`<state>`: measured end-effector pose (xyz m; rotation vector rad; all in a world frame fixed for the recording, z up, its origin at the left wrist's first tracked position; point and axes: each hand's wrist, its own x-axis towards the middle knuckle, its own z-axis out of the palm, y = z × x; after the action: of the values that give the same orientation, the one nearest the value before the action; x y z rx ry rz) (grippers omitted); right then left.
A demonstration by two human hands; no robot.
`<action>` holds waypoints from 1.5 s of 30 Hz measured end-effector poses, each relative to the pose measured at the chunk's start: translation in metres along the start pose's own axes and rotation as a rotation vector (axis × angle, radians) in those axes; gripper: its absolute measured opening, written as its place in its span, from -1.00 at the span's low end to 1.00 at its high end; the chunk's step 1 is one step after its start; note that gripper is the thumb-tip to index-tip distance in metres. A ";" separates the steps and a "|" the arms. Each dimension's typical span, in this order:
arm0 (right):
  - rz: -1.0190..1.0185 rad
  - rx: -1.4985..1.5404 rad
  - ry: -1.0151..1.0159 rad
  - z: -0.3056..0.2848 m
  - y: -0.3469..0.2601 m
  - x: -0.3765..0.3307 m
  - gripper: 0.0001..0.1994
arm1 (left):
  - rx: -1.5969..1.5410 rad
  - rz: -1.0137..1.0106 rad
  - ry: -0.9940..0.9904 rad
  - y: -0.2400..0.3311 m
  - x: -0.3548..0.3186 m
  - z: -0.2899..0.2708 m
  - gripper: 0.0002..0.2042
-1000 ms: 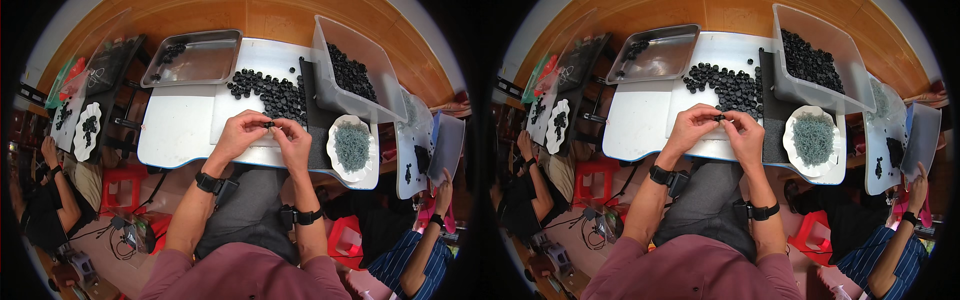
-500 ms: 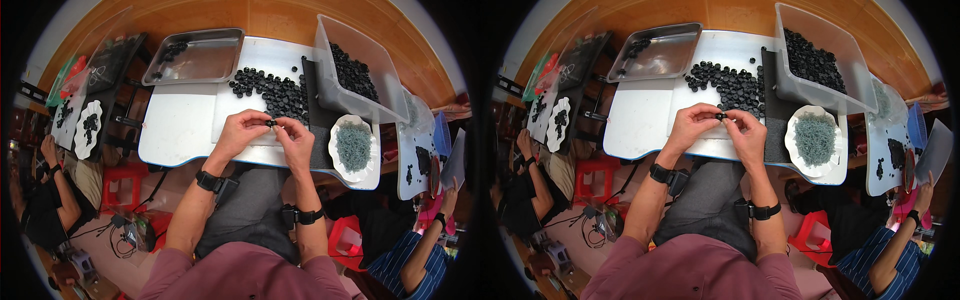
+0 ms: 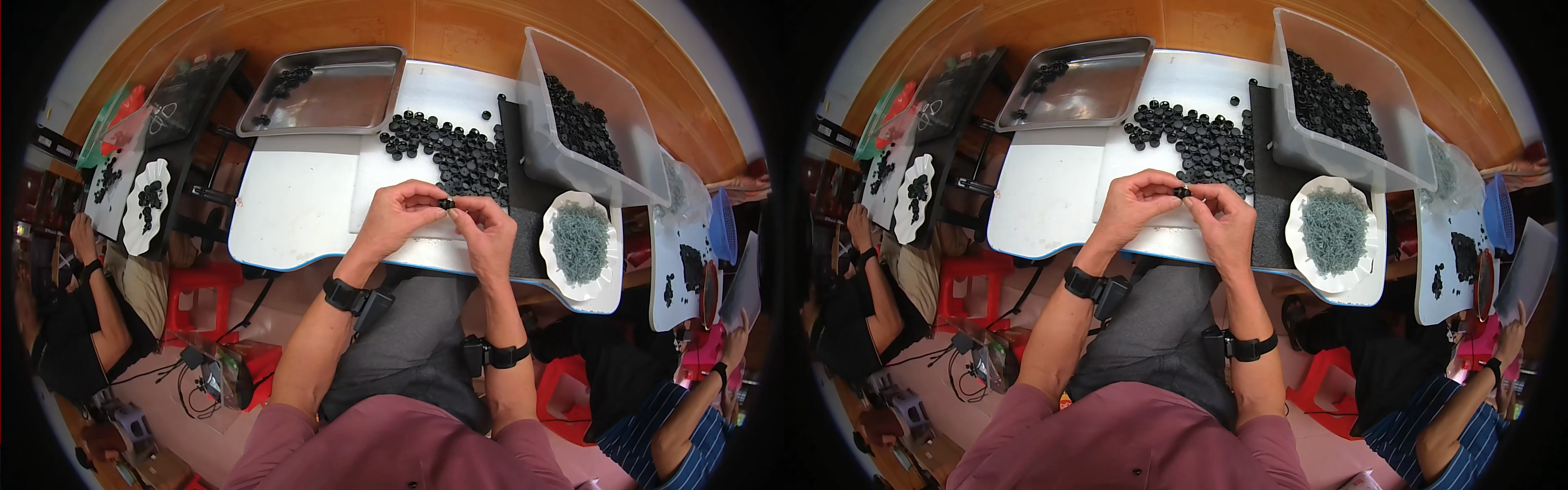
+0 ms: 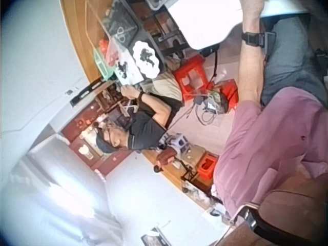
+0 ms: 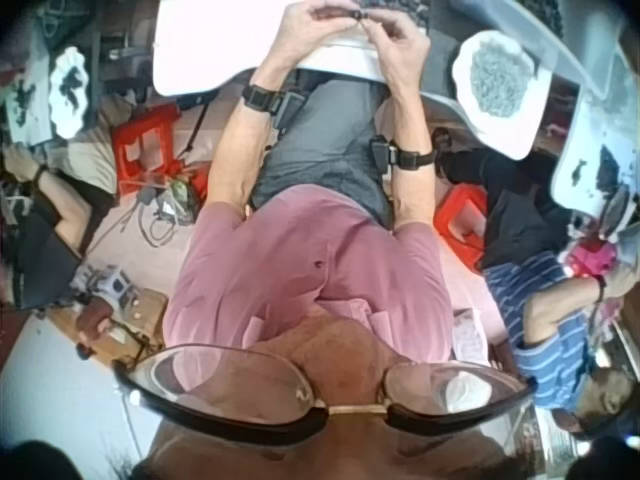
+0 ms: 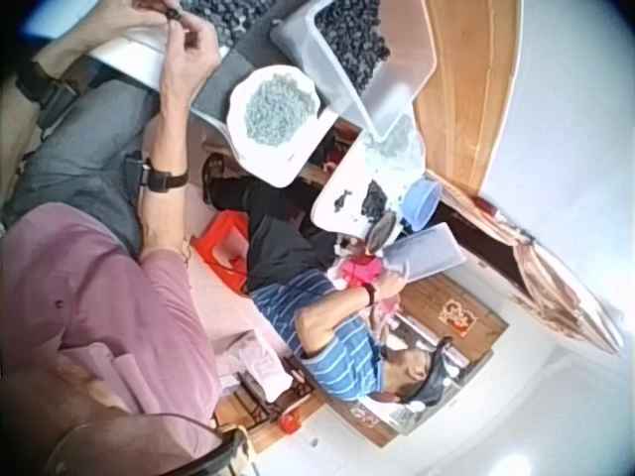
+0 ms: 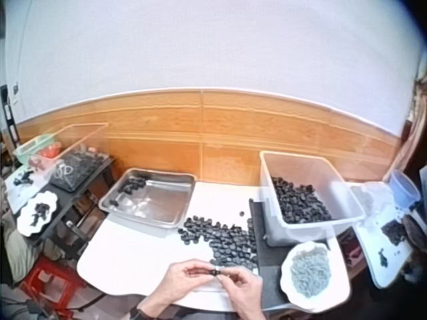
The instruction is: Manually assembling small black plastic components and pins at a workshop table.
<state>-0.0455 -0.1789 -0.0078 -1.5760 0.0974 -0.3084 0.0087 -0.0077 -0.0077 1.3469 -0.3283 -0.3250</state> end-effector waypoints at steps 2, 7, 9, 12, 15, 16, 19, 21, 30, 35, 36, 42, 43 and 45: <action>0.010 0.023 -0.010 0.000 -0.002 0.000 -0.85 | 0.010 0.009 -0.002 -0.001 0.000 -0.001 -0.76; 0.026 0.076 -0.021 0.000 -0.003 0.000 -0.84 | -0.012 0.016 -0.006 -0.002 0.000 -0.002 -0.76; 0.018 0.084 -0.027 -0.001 -0.004 0.000 -0.83 | -0.020 0.017 -0.009 -0.002 0.000 -0.001 -0.77; 0.007 0.100 -0.036 -0.002 -0.004 0.000 -0.83 | -0.011 0.024 -0.010 -0.001 0.000 -0.001 -0.77; -0.001 0.101 -0.037 -0.002 -0.002 0.000 -0.84 | -0.015 0.030 -0.010 -0.001 0.000 0.000 -0.77; -0.003 0.097 -0.035 -0.003 -0.002 0.001 -0.84 | -0.009 0.036 -0.008 -0.001 0.000 0.000 -0.77; -0.028 0.081 -0.021 -0.002 0.000 0.001 -0.84 | 0.003 0.029 -0.002 -0.001 0.000 0.000 -0.77; -0.032 0.065 -0.018 -0.002 0.001 0.002 -0.84 | 0.009 0.016 0.002 -0.001 -0.001 0.000 -0.77; -0.063 -0.020 -0.020 0.001 -0.001 0.003 -0.86 | 0.037 -0.013 0.031 -0.002 -0.001 0.001 -0.79; -0.064 -0.046 0.001 0.004 0.001 0.003 -0.88 | 0.054 -0.025 0.070 -0.003 0.000 0.005 -0.75; -0.068 -0.063 0.010 0.004 0.003 0.004 -0.88 | 0.053 -0.025 0.070 -0.003 0.001 0.005 -0.75; -0.052 -0.093 0.038 0.007 0.005 0.006 -0.91 | -0.009 -0.058 0.070 -0.003 0.004 0.005 -0.71; -0.030 -0.085 0.040 0.008 0.004 0.006 -0.91 | -0.018 -0.064 0.071 -0.003 0.004 0.005 -0.72; -0.011 -0.072 0.044 0.008 0.004 0.006 -0.91 | -0.029 -0.069 0.072 -0.001 0.004 0.006 -0.73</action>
<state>-0.0376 -0.1722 -0.0109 -1.6414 0.1351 -0.3522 0.0098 -0.0148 -0.0078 1.3403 -0.2172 -0.3365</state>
